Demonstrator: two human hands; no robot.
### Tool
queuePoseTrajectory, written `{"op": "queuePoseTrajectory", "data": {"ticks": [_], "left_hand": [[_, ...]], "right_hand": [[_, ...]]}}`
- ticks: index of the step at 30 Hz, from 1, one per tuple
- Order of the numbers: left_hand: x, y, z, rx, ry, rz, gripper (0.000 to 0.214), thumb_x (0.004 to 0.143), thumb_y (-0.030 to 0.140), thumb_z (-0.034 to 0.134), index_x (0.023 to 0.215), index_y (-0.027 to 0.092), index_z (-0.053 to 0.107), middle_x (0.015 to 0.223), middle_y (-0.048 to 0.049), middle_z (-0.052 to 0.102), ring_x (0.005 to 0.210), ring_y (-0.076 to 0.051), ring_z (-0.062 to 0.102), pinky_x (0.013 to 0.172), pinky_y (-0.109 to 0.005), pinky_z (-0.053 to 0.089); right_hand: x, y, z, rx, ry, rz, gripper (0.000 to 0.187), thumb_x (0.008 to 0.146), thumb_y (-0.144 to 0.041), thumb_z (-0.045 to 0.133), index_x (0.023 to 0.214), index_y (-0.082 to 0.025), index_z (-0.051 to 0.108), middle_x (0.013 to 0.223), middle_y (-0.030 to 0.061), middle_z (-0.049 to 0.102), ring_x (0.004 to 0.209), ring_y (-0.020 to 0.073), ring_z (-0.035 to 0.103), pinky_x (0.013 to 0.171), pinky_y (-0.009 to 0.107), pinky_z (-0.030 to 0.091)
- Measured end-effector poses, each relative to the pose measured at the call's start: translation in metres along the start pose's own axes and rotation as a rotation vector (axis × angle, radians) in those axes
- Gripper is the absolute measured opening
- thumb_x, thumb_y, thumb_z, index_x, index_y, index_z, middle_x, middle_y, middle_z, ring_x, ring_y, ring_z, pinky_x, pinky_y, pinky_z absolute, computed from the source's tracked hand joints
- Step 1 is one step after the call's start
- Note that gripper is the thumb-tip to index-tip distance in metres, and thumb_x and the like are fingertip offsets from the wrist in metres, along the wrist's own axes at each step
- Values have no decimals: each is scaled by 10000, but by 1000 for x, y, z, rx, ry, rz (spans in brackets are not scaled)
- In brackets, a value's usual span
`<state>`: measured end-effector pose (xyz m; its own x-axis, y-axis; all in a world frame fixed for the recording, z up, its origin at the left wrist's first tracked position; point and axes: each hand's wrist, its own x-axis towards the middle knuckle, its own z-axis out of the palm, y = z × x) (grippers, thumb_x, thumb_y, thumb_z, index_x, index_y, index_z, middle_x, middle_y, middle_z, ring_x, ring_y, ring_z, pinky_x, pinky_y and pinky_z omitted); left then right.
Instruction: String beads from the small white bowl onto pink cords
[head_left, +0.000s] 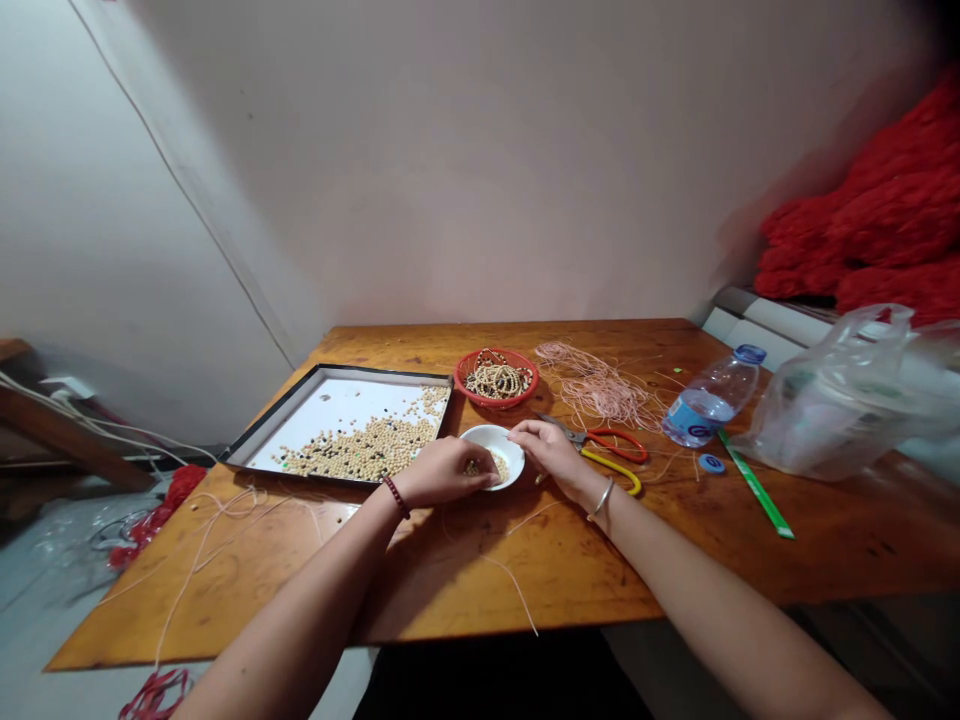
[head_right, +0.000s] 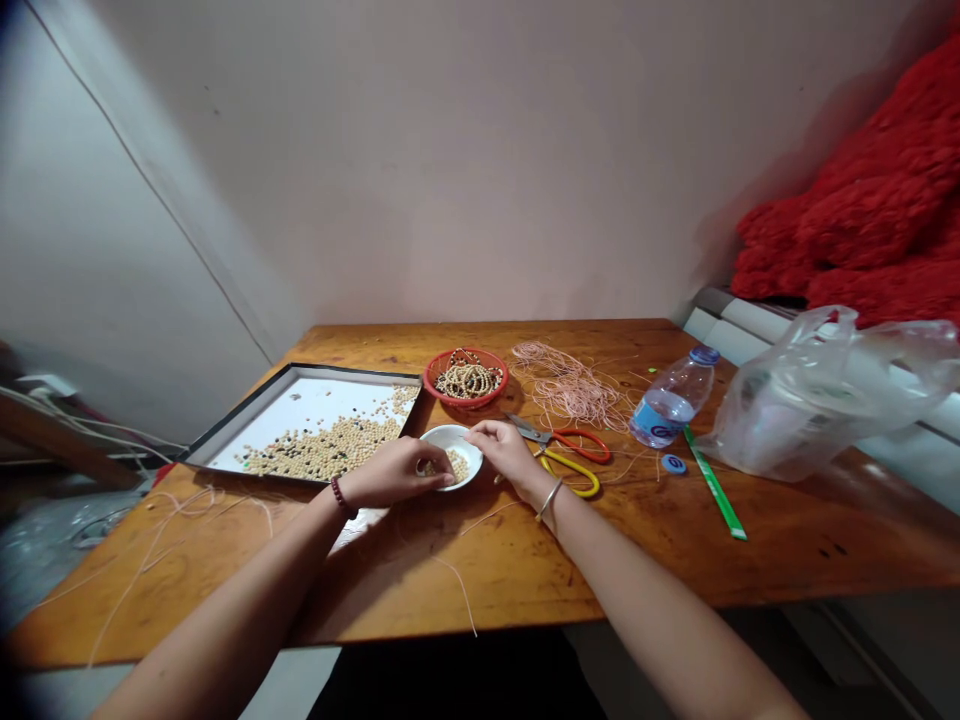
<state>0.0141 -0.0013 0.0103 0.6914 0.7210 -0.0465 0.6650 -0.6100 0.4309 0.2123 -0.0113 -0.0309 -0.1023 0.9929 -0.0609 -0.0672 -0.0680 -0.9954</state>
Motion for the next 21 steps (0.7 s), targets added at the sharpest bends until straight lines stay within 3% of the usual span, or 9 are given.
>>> {"op": "queuePoseTrajectory", "data": {"ticks": [3,7,15,21], "left_hand": [[1,2,3,34,59,3,390,852,543,496,921,224,709,883,-40,708,750,-172,611,652,-262,391],[2,7,12,240,186,98,440,897,536,411,972,209,695,955,-85,679,934,-235,590,766,-322,421],[1,12,15,316,126,121,457,908,532,387,826,199,690,800,-71,685,728,-196,614,663,-297,405],[1,4,14,215,116,91,384,892,473,447,830,205,715,816,-71,710,739,-187,633,642,-270,392]], "right_hand": [[0,1,-1,-32,-5,-28,300,661,-437,686,748,-162,604,573,-43,510,478,75,388,435,206,286],[1,2,0,-45,18,-50,282,657,-429,675,689,-166,579,569,-38,510,491,82,409,443,206,308],[4,5,0,-47,67,-35,262,642,-401,679,692,-159,590,570,-31,536,499,88,431,464,212,326],[3,6,0,-60,54,-2,258,658,-405,668,707,-163,592,542,-42,515,477,89,411,461,220,318]]}}
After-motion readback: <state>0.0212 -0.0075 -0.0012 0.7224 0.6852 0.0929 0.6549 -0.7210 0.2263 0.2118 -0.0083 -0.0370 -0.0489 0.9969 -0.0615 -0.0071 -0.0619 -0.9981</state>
